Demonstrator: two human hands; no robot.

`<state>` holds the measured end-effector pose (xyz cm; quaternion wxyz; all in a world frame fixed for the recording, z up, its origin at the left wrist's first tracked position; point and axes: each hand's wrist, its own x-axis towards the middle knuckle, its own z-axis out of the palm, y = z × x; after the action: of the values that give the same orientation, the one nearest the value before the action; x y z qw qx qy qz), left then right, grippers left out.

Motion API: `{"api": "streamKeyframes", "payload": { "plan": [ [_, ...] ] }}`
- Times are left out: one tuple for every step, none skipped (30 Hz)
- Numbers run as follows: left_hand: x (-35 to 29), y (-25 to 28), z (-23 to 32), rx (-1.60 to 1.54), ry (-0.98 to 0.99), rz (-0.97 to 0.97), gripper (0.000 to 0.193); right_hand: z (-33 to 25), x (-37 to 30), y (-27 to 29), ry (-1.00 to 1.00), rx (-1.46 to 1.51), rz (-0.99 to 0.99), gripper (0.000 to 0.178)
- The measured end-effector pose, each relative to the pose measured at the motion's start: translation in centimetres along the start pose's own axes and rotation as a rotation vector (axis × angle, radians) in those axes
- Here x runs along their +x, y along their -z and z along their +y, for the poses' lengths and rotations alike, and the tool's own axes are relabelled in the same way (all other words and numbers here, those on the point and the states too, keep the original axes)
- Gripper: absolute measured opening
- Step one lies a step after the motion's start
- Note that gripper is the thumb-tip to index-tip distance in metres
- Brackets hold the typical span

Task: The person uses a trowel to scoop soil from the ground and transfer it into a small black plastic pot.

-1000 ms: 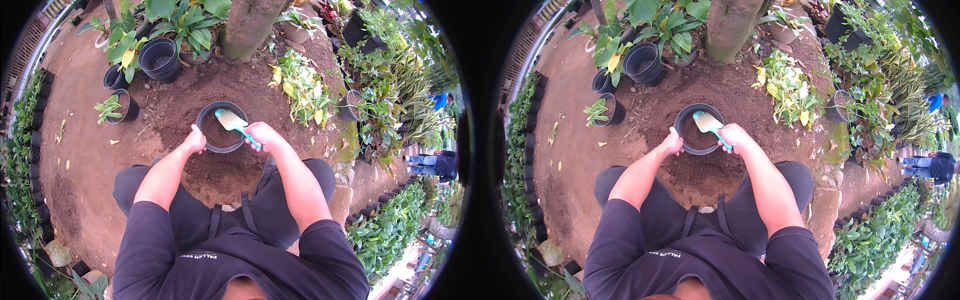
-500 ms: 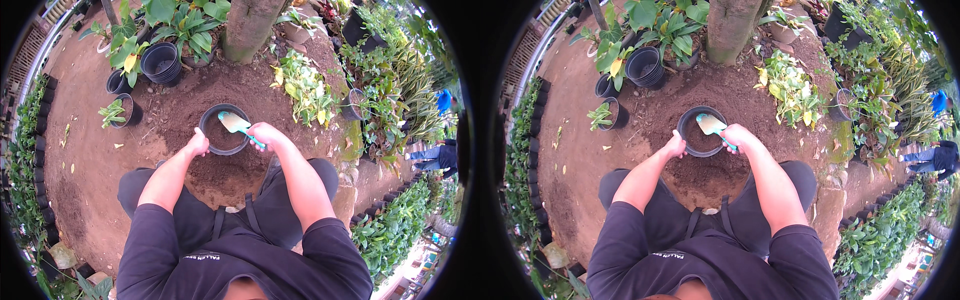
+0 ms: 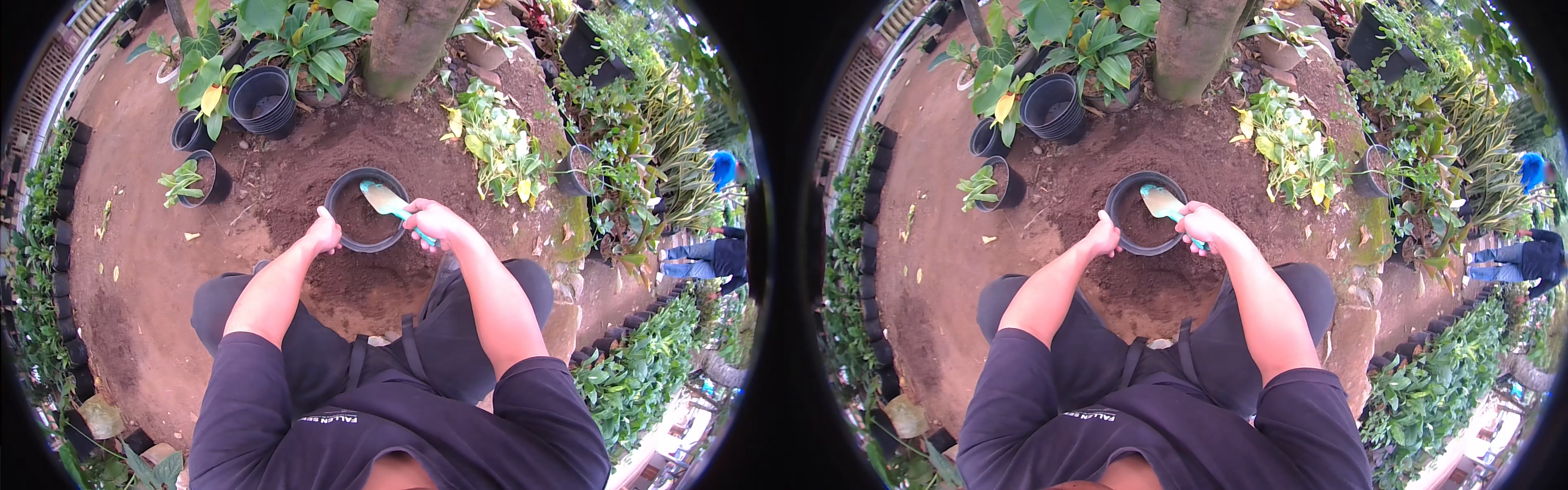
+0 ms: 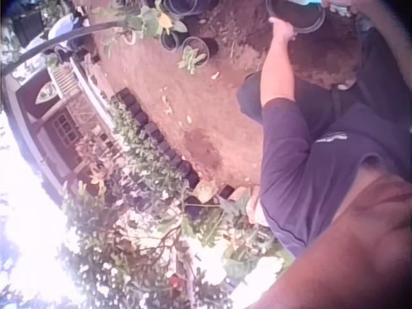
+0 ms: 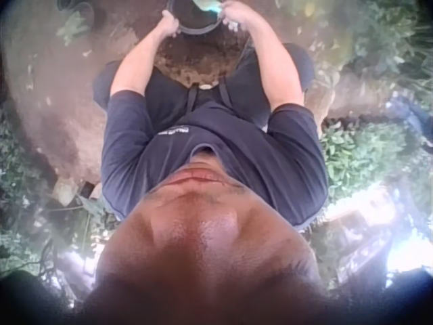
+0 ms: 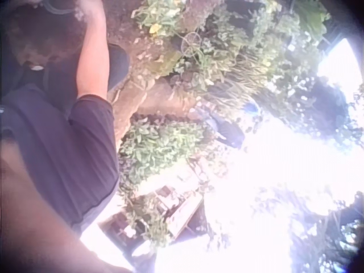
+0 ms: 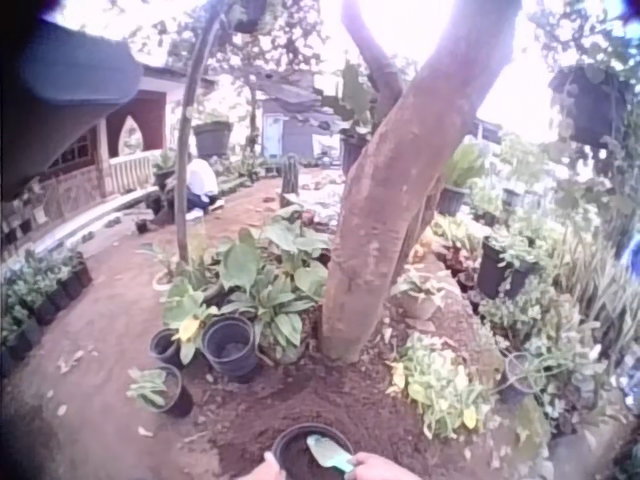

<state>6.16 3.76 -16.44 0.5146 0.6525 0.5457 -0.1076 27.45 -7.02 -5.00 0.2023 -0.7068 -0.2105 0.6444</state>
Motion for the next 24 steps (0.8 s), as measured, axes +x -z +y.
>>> {"api": "streamKeyframes", "payload": {
  "plan": [
    [0.0,-0.1,0.2,-0.005,-0.005,0.007,0.043,0.0,0.0,0.1,-0.002,0.011,-0.016,0.034],
    [-0.2,-0.1,0.3,-0.007,-0.005,0.016,0.041,-0.1,-0.2,0.3,0.000,0.019,-0.048,0.033],
    [-0.3,-0.1,0.3,-0.009,-0.005,0.024,0.040,-0.3,-0.4,0.2,0.010,0.026,-0.045,0.033],
    [-0.3,0.0,0.1,-0.007,-0.006,0.025,0.039,-0.4,-0.6,0.1,0.020,0.033,-0.042,0.033],
    [-0.2,-0.1,0.1,-0.006,-0.009,0.024,0.038,-0.5,-0.7,0.1,0.029,0.039,-0.036,0.033],
    [-0.1,-0.1,0.0,-0.006,-0.013,0.023,0.038,-0.3,-0.6,-0.1,0.018,0.022,-0.024,0.033],
    [0.0,-0.2,-0.1,-0.001,-0.012,0.024,0.037,-0.1,-0.4,-0.3,0.007,0.005,-0.012,0.032],
    [0.0,-0.1,0.0,0.005,-0.012,0.024,0.037,0.0,-0.3,-0.4,-0.002,-0.011,0.001,0.031],
    [0.0,-0.1,0.0,0.011,-0.013,0.025,0.036,0.0,-0.3,-0.3,-0.010,-0.008,-0.019,0.031],
    [-0.1,-0.1,0.1,0.014,-0.009,0.029,0.036,0.1,-0.3,0.0,-0.017,-0.005,-0.038,0.030],
    [-0.2,-0.2,0.1,0.016,-0.005,0.035,0.035,0.0,-0.3,0.1,-0.024,-0.003,-0.059,0.029],
    [-0.3,-0.2,0.1,0.018,0.000,0.041,0.034,0.0,-0.4,0.1,-0.016,0.009,-0.054,0.028],
    [-0.2,-0.2,0.1,0.016,-0.005,0.036,0.036,-0.1,-0.6,0.1,-0.009,0.021,-0.049,0.028],
    [-0.1,-0.2,0.0,0.013,-0.010,0.029,0.038,0.0,-0.7,0.1,-0.003,0.033,-0.044,0.027],
    [-0.1,-0.2,0.0,0.009,-0.014,0.022,0.039,0.0,-0.7,-0.1,-0.013,-0.003,-0.043,0.027],
    [0.0,-0.2,0.0,0.009,-0.012,0.018,0.041,0.0,-0.6,-0.3,-0.023,-0.040,-0.042,0.027],
    [0.0,-0.1,0.0,0.011,-0.010,0.014,0.042,0.1,-0.4,-0.4,-0.032,-0.073,-0.042,0.027],
    [0.0,-0.1,0.1,0.014,-0.009,0.010,0.043,0.1,-0.3,-0.2,-0.052,-0.086,-0.071,0.027],
    [0.0,-0.1,0.1,0.015,-0.008,0.014,0.043,0.2,-0.4,-0.1,-0.044,-0.081,-0.070,0.027],
    [-0.2,-0.2,0.0,0.013,-0.006,0.021,0.043,0.0,-0.7,-0.1,-0.035,-0.079,-0.071,0.026],
    [-0.3,-0.2,0.0,0.011,-0.003,0.028,0.043,-0.3,-1.0,-0.1,-0.026,-0.077,-0.072,0.026],
    [-0.3,-0.1,0.0,0.048,0.018,0.041,0.040,-0.4,-1.1,-0.1,-0.019,-0.070,-0.056,0.026],
    [-0.6,0.0,0.4,0.084,0.036,0.051,0.039,-0.5,-1.2,-0.2,-0.014,-0.061,-0.037,0.026],
    [-0.7,0.0,0.7,0.120,0.055,0.061,0.037,-0.5,-1.3,-0.2,-0.009,-0.053,-0.018,0.026]
  ]
}}
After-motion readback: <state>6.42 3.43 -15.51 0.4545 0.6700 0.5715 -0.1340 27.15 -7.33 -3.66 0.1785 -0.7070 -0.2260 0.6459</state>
